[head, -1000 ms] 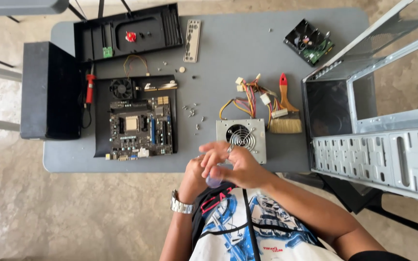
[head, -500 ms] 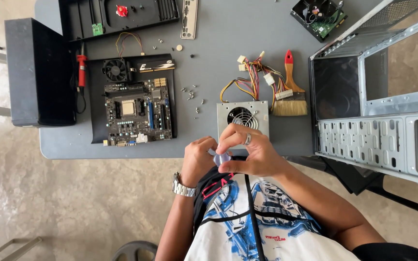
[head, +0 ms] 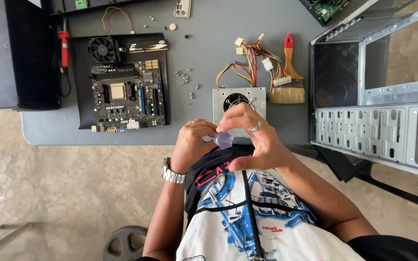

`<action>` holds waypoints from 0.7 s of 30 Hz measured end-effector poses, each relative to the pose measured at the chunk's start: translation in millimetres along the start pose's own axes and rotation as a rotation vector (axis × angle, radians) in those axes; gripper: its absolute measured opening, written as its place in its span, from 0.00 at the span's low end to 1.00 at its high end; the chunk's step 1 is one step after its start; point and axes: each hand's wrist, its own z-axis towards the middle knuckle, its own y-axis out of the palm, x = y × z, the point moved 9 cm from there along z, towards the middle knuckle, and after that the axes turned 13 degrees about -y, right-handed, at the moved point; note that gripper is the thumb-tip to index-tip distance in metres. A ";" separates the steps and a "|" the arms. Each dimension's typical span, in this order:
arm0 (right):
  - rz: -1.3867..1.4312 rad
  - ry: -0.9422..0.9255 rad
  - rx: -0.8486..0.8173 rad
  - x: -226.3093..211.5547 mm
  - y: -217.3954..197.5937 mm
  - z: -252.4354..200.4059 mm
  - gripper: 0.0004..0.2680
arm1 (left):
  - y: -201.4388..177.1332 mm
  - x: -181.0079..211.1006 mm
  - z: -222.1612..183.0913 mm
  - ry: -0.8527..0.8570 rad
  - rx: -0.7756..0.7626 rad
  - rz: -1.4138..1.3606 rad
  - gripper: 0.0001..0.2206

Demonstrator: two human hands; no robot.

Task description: Removing screws from a computer power supply unit and opening its metal casing.

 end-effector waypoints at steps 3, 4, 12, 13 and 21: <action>-0.047 -0.026 0.007 -5.2 1.1 6.1 0.18 | 3.7 -6.8 3.4 -0.043 -0.045 -0.027 0.07; -0.057 -0.036 0.014 -9.5 2.8 10.1 0.16 | 5.5 -7.1 3.7 -0.065 -0.079 -0.059 0.06; 0.128 0.185 -0.121 3.4 10.2 1.2 0.21 | 15.5 -11.9 2.6 -0.144 -0.262 -0.127 0.05; 0.093 0.164 -0.097 4.6 5.8 -1.3 0.29 | 9.9 -6.1 4.5 -0.103 -0.173 -0.086 0.04; 0.003 0.172 0.036 9.9 -1.0 -8.9 0.19 | 12.6 -7.9 11.4 -0.138 -0.106 0.069 0.12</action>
